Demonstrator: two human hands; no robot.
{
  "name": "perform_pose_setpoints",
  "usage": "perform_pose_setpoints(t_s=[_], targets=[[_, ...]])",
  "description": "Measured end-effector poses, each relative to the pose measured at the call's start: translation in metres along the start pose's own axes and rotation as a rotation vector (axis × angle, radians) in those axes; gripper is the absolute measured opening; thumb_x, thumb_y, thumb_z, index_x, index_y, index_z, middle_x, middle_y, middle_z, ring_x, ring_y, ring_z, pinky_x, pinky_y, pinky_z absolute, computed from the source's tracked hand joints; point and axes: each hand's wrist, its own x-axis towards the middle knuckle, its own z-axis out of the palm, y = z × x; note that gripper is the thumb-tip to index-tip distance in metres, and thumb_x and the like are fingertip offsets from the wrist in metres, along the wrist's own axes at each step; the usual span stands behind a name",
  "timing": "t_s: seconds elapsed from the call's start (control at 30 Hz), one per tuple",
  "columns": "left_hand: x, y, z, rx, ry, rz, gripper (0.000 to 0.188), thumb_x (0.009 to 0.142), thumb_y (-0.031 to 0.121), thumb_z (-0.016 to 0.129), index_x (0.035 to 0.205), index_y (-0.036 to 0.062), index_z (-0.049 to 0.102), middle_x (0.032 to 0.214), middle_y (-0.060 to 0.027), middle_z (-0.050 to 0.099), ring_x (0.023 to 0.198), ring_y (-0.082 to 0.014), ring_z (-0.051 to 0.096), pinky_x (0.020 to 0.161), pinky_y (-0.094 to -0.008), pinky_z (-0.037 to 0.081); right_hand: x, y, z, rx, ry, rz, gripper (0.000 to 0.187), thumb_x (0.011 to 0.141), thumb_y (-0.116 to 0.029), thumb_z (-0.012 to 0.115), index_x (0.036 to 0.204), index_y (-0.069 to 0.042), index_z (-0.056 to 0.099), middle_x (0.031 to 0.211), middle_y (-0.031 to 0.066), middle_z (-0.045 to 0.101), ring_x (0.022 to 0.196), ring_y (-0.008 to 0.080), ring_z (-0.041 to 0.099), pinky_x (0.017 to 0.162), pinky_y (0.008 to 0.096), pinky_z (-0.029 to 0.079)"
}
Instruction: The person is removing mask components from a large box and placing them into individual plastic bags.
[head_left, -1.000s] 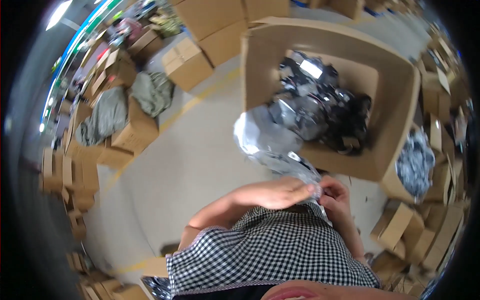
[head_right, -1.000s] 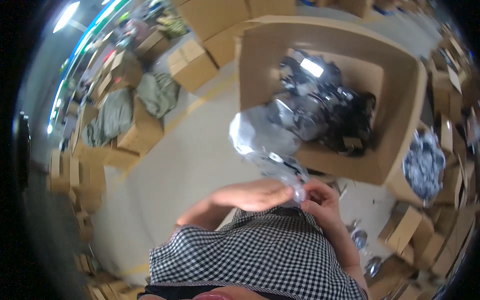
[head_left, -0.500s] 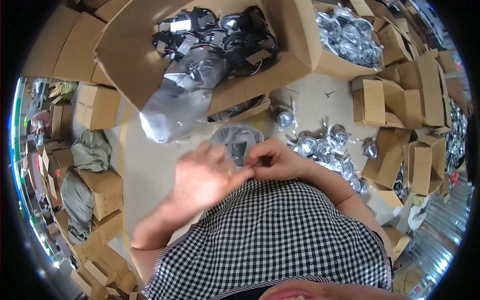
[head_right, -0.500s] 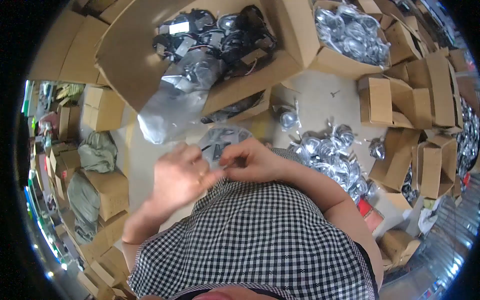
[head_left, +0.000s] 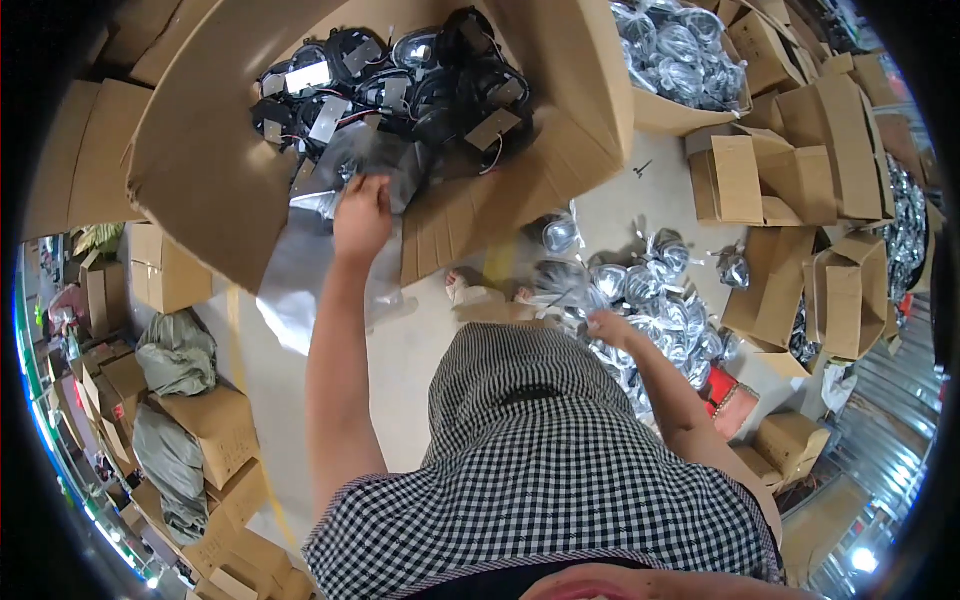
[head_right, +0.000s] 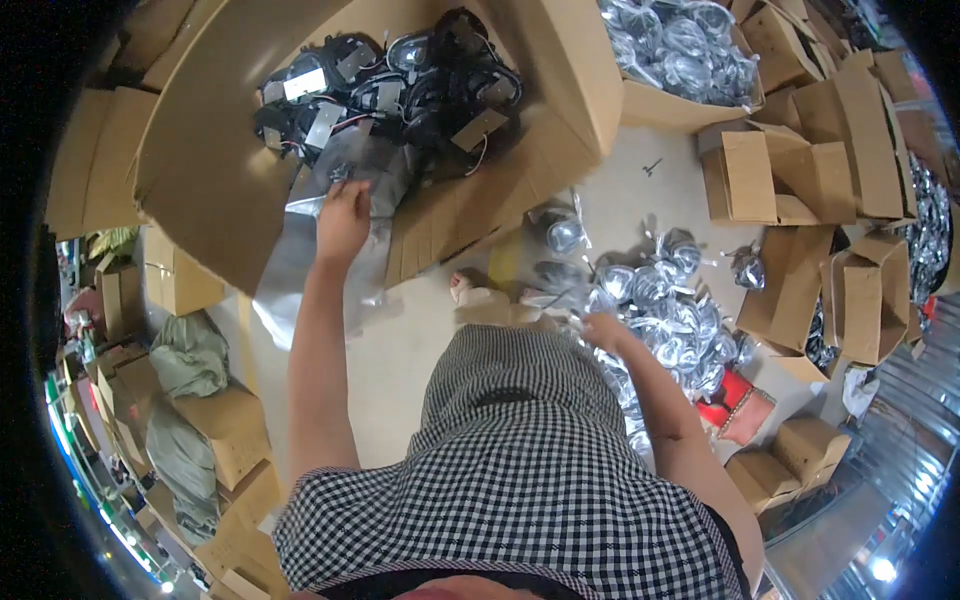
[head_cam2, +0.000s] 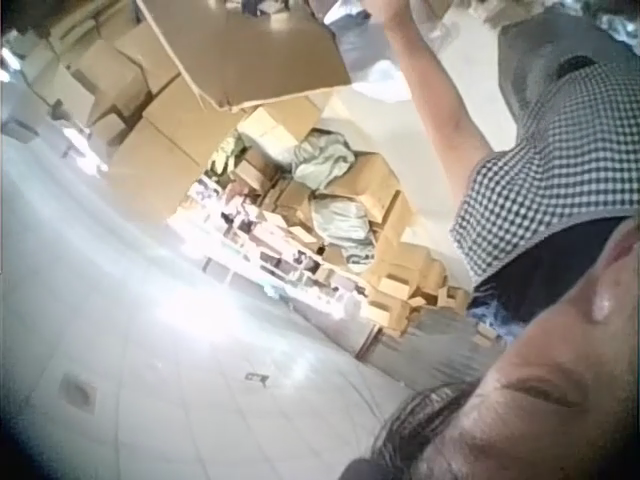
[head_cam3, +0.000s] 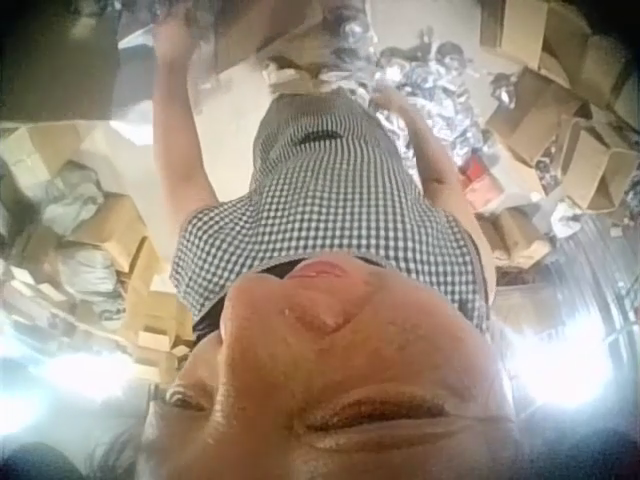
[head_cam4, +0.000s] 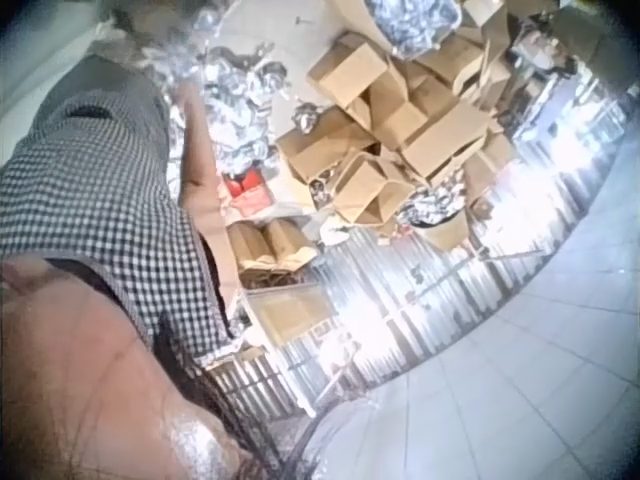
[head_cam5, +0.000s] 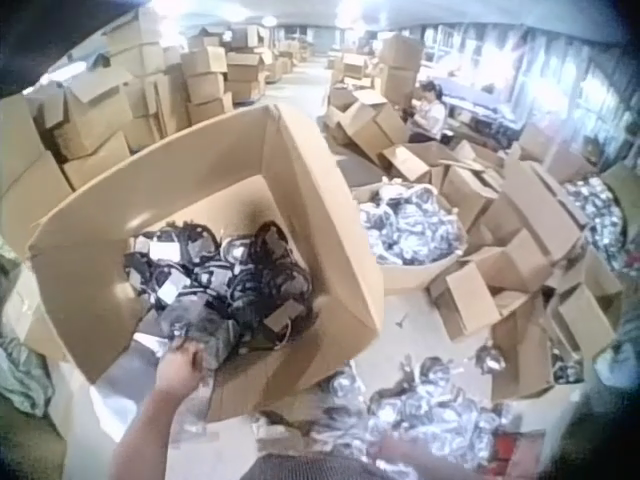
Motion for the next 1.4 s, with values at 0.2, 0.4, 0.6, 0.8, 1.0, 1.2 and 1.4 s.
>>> perform_pose_setpoints(t_s=[0.2, 0.4, 0.6, 0.8, 1.0, 1.2, 1.4], targets=[[0.084, -0.079, 0.077, 0.321, -0.067, 0.192, 0.037, 0.078, 0.008, 0.055, 0.114, 0.0114, 0.058, 0.119, -0.008, 0.057, 0.114, -0.0276, 0.051, 0.101, -0.048, 0.033, -0.021, 0.07, 0.044, -0.208, -0.089, 0.412, 0.04, 0.073, -0.019, 0.064, 0.109, -0.001, 0.058, 0.104, 0.0204, 0.06, 0.094, 0.0321, 0.06, 0.08, 0.0413, 0.049], [0.112, -0.084, 0.03, 0.918, -0.609, 0.243, 0.02, 0.08, 0.019, 0.055, 0.095, 0.0134, 0.067, 0.092, -0.0058, 0.068, 0.096, -0.0211, 0.06, 0.088, -0.0385, 0.04, -0.011, -0.02, -0.006, 0.21, 0.145, 0.336, 0.044, 0.081, -0.017, 0.063, 0.119, 0.002, 0.053, 0.091, 0.0131, 0.064, 0.083, 0.0181, 0.063, 0.071, 0.0304, 0.05], [0.061, -0.042, -0.088, -0.046, -0.112, -0.464, 0.014, 0.083, 0.026, 0.063, 0.09, 0.0139, 0.068, 0.078, -0.0033, 0.067, 0.064, -0.0178, 0.059, 0.064, -0.0318, 0.045, 0.008, -0.248, -0.127, 0.481, 0.025, -0.164, 0.028, 0.085, -0.017, 0.061, 0.108, -0.002, 0.059, 0.091, 0.0086, 0.066, 0.083, 0.0152, 0.062, 0.073, 0.0293, 0.048], [-0.04, 0.033, -0.119, -1.228, -0.258, -0.648, 0.009, 0.08, 0.007, 0.065, 0.088, 0.002, 0.068, 0.076, -0.0041, 0.066, 0.062, -0.0099, 0.056, 0.059, -0.0253, 0.047, 0.044, -0.379, -0.156, 0.379, 0.283, -0.717, 0.028, 0.08, -0.031, 0.064, 0.093, -0.006, 0.063, 0.076, 0.0117, 0.061, 0.069, 0.0309, 0.058, 0.064, 0.038, 0.047], [-0.125, 0.084, -0.108, -1.261, 0.039, -0.793, 0.008, 0.075, 0.003, 0.069, 0.082, 0.0003, 0.067, 0.071, -0.0054, 0.065, 0.058, -0.0119, 0.057, 0.053, -0.0257, 0.047, 0.037, -0.391, -0.136, 0.153, 0.084, -0.986, 0.028, 0.077, -0.037, 0.064, 0.083, -0.01, 0.068, 0.074, 0.0098, 0.062, 0.077, 0.0301, 0.061, 0.068, 0.0414, 0.048], [-0.189, 0.09, -0.095, -0.927, 0.02, -0.839, 0.012, 0.078, 0.009, 0.072, 0.089, 0.0051, 0.067, 0.081, -0.0035, 0.067, 0.081, -0.0135, 0.061, 0.074, -0.0271, 0.047, 0.028, -0.37, -0.11, -0.038, 0.344, -1.124, 0.016, 0.072, -0.024, 0.065, 0.07, -0.009, 0.06, 0.068, 0.0047, 0.056, 0.062, 0.0251, 0.059, 0.055, 0.0378, 0.048], [-0.146, 0.135, -0.148, -1.749, 0.638, -0.97, 0.025, 0.09, 0.035, 0.056, 0.096, 0.0099, 0.056, 0.093, -0.0009, 0.058, 0.062, -0.0114, 0.05, 0.058, -0.0267, 0.047, 0.094, -0.314, -0.158, -0.449, 0.478, -0.527, 0.019, 0.071, -0.026, 0.06, 0.075, -0.008, 0.057, 0.081, 0.0099, 0.062, 0.074, 0.03, 0.062, 0.061, 0.0426, 0.049]])
